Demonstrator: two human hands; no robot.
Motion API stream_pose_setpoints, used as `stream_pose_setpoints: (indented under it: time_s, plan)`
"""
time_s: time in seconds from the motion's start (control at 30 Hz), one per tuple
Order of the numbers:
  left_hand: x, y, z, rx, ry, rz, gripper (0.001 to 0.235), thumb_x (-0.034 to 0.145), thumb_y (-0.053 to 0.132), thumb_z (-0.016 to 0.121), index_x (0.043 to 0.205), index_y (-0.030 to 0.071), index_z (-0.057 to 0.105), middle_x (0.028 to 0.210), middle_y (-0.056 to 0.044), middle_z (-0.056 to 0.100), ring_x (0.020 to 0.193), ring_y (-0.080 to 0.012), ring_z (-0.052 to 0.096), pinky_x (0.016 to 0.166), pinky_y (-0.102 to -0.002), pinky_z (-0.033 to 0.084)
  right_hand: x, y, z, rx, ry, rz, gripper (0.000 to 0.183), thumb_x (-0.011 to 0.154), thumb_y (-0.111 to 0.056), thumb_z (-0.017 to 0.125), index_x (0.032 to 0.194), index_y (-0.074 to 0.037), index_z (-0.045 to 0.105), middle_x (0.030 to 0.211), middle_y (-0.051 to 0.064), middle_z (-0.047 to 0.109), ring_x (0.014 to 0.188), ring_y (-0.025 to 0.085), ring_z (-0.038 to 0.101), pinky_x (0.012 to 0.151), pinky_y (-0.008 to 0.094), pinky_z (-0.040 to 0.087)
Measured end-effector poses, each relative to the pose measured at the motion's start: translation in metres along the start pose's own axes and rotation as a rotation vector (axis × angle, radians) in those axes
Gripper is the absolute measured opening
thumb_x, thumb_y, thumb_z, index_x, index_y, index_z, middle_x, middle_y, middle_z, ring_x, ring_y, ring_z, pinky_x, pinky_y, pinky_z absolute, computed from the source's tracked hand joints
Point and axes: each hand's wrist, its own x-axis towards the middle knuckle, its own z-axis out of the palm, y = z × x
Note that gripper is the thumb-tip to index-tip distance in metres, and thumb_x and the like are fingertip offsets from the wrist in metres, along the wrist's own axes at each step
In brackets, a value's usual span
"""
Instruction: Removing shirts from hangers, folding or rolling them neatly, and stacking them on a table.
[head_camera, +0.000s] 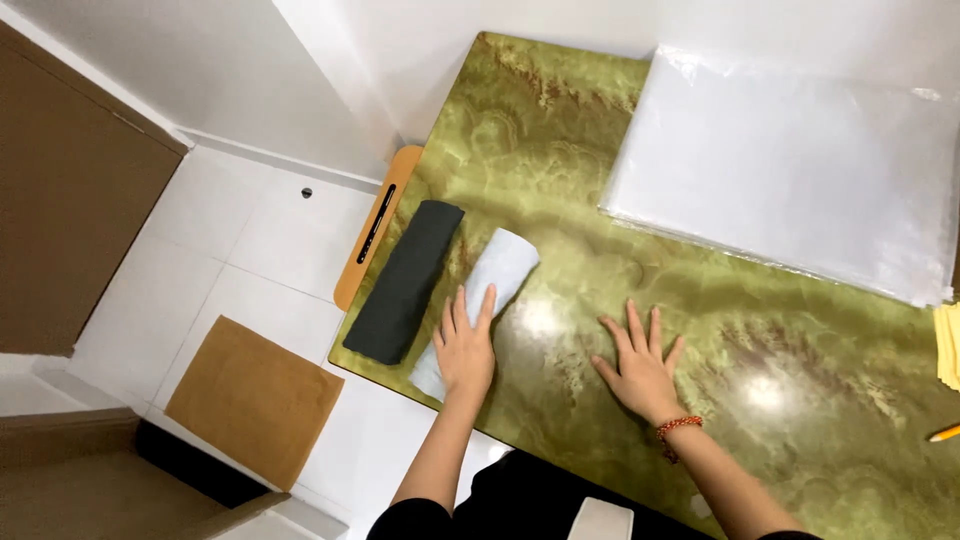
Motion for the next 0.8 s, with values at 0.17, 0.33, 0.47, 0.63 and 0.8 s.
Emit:
stream_pose_setpoints:
  time_s: [0.17,0.33,0.47,0.63,0.8]
  plan:
    - [0.014,-0.021,0.011,0.059,0.196,0.014,0.065,0.104,0.015,0.048,0.166,0.030,0.038,0.164,-0.016,0.043,0.149,-0.0320,0.043,0.103,-0.048,0.049,0.001,-0.006,0.012,-0.032,0.038,0.056,0.069,0.099,-0.064,0.055,0.161,-0.051,0.028,0.182,-0.007,-0.001,0.167,0.031,-0.008,0.125,0.076,0.001]
    - [0.025,-0.032,0.023,0.108,0.187,0.076,0.067,0.105,0.012,0.045,0.170,0.026,0.030,0.170,-0.015,0.036,0.150,-0.0313,0.039,0.107,-0.046,0.042,-0.011,-0.012,0.028,-0.027,0.075,0.114,0.067,0.102,-0.065,0.049,0.163,-0.050,0.025,0.182,-0.009,-0.005,0.167,0.029,-0.006,0.128,0.071,0.005]
    - [0.031,-0.002,0.015,0.247,0.381,0.251,0.088,0.085,0.035,0.059,0.168,0.023,0.031,0.178,-0.010,0.026,0.155,-0.0351,0.038,0.119,-0.051,0.039,-0.028,-0.002,0.044,-0.027,0.125,0.078,0.078,0.100,-0.062,0.059,0.166,-0.038,0.026,0.180,-0.003,0.003,0.165,0.028,-0.004,0.126,0.069,0.004]
    - [0.024,0.073,0.026,-0.018,0.403,0.558,0.101,0.070,0.049,0.071,0.163,0.034,0.036,0.182,-0.010,0.020,0.164,-0.0404,0.027,0.124,-0.059,0.035,-0.089,0.023,0.029,0.131,0.181,-0.007,0.066,0.095,-0.041,0.076,0.154,-0.028,0.050,0.177,0.001,0.017,0.163,0.028,0.011,0.125,0.064,0.006]
    - [0.027,0.204,0.119,-0.517,0.140,0.724,0.048,0.049,0.047,0.086,0.097,0.043,0.082,0.136,-0.001,0.057,0.125,-0.0311,0.056,0.114,-0.044,0.050,-0.162,0.103,0.001,0.464,0.491,0.164,0.046,0.105,-0.041,0.065,0.144,-0.019,0.059,0.164,0.015,0.043,0.153,0.035,0.036,0.122,0.052,0.030]
